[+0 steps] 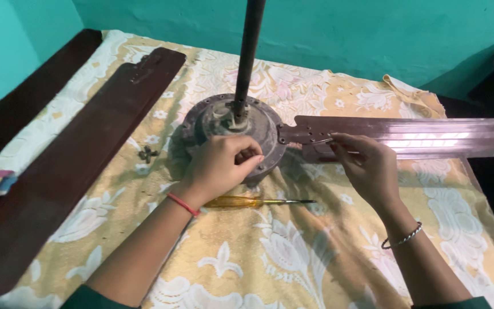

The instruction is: The person attaches fan blades to a ceiling fan motor housing using a screwdriver. They align each blade, insert screws, and tighten them to secure the blades to the central hub.

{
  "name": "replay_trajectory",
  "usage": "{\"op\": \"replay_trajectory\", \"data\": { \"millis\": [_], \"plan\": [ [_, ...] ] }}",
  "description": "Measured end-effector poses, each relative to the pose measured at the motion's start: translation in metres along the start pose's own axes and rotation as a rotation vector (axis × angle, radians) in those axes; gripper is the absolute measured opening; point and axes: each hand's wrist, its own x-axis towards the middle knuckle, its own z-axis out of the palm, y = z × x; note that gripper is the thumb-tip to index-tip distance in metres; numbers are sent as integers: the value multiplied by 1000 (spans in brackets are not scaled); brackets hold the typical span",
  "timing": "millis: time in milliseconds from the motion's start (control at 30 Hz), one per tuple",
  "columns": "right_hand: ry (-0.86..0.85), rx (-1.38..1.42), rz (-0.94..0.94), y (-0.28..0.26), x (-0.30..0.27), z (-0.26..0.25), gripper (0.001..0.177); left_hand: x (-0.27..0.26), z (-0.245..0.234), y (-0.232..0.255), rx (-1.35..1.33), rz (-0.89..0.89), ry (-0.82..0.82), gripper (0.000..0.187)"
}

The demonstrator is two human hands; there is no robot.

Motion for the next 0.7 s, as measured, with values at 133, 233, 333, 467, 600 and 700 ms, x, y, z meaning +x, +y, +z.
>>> {"op": "replay_trajectory", "data": {
  "millis": [133,233,333,467,600,700],
  "plan": [
    [-13,55,-9,7,5,-1,21,13,12,13,220,192,88,9],
    [-26,9,-20,6,15,-2,19,27,15,16,288,252,129,10],
    [-32,-21,-62,3,29,-4,18,35,21,19,331,230,92,10],
    [-104,-108,-64,-2,50,-6,17,18,39,29,505,268,-28,7],
    [-233,-176,-70,2,68,-4,25,4,49,22,663,425,109,21],
    [-311,-245,22,14,72,-1,24,1,56,12,686,450,141,22]
  ]
}}
